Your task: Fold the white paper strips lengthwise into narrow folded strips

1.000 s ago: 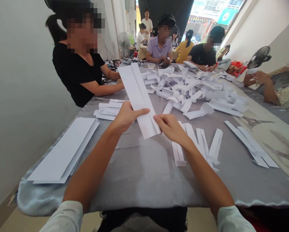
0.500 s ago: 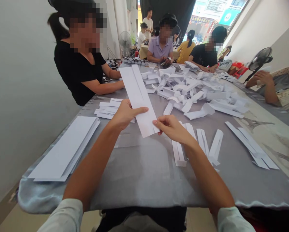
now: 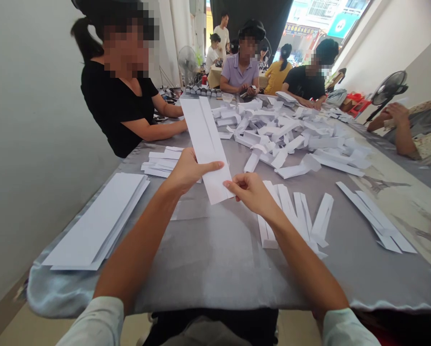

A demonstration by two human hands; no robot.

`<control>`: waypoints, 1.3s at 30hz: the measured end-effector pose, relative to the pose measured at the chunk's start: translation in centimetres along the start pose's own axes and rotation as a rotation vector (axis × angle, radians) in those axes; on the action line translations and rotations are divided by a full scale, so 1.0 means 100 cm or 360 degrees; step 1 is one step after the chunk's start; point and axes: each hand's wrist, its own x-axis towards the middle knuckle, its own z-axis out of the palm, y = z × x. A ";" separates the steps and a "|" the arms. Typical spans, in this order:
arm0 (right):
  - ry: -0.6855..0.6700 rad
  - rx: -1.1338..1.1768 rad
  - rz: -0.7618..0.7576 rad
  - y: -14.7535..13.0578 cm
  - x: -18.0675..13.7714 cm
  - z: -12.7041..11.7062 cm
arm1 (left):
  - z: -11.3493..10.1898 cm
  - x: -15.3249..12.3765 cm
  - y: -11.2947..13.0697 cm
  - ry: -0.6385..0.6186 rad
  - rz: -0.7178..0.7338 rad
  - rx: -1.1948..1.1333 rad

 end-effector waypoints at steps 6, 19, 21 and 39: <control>0.0023 0.0013 0.0021 0.002 0.001 0.004 | -0.001 0.000 0.001 -0.0022 0.0056 0.0046; 0.0164 0.0027 0.0000 0.005 0.002 0.013 | 0.001 0.003 -0.004 0.0023 0.0006 -0.0121; 0.0196 0.0054 -0.0016 0.007 0.002 0.014 | 0.005 0.002 -0.007 -0.0001 -0.0004 -0.0121; 0.0012 0.0372 0.0178 0.001 0.004 -0.001 | 0.014 0.001 -0.013 -0.0098 -0.0008 -0.0069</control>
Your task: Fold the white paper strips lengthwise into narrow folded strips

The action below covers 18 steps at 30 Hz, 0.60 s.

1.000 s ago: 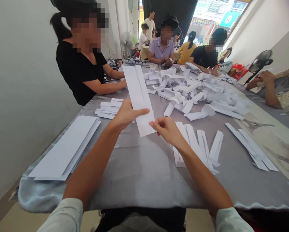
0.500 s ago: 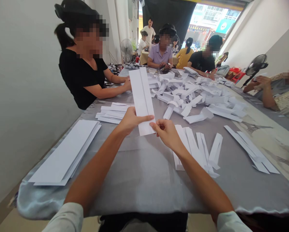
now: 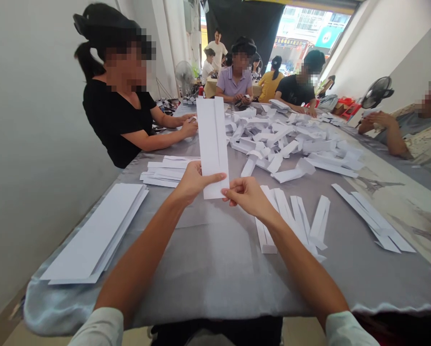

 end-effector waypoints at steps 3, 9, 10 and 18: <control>0.0002 -0.0099 -0.0129 0.003 0.003 -0.003 | 0.001 0.000 0.001 -0.0071 -0.0030 -0.0009; 0.0290 -0.0087 -0.0274 0.006 0.007 -0.006 | 0.002 -0.003 0.005 -0.0208 -0.0030 0.0017; 0.0304 -0.0043 -0.0289 0.007 0.007 -0.005 | 0.002 -0.004 0.005 -0.0214 -0.0021 0.0016; 0.0321 0.0067 -0.0346 0.009 0.009 -0.005 | 0.001 -0.001 -0.002 -0.0205 -0.0047 0.0030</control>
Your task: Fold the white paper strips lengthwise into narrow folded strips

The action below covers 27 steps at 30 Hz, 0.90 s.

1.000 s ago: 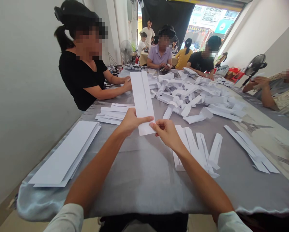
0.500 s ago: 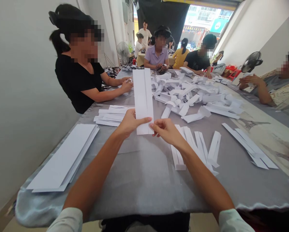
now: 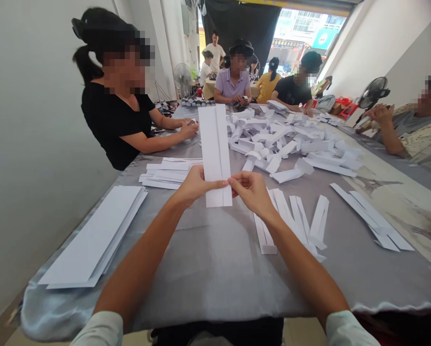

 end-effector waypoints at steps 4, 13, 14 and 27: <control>-0.0087 -0.0085 0.0021 0.001 0.001 -0.001 | -0.001 0.001 -0.001 0.0080 -0.0015 0.0005; 0.0024 -0.0122 -0.0077 0.003 0.000 0.002 | -0.004 0.003 -0.004 -0.0186 -0.0059 0.0094; 0.0041 -0.0123 -0.0065 0.003 0.000 0.003 | -0.005 0.003 -0.004 -0.0201 -0.0068 0.0107; 0.0523 0.0177 -0.0124 -0.004 0.017 -0.033 | -0.007 -0.003 -0.003 -0.0809 -0.0158 0.0720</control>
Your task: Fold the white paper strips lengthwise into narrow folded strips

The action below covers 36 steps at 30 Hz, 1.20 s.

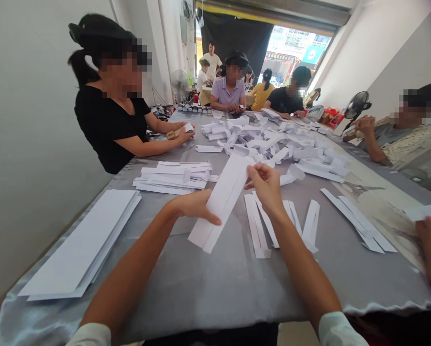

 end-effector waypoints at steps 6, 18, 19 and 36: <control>0.0239 0.0069 -0.0135 -0.013 0.011 -0.020 | -0.026 -0.013 0.002 0.0259 -0.0233 0.0105; -0.0308 0.0529 0.0376 0.032 -0.091 -0.041 | 0.008 -0.041 -0.058 0.1389 -0.0010 -0.1527; -0.0364 0.0656 0.0470 0.038 -0.102 -0.042 | 0.017 -0.042 -0.064 0.1314 -0.0049 -0.1535; -0.0604 0.0003 0.0776 0.085 -0.069 0.065 | 0.057 -0.045 -0.099 0.0682 -0.0287 -0.1140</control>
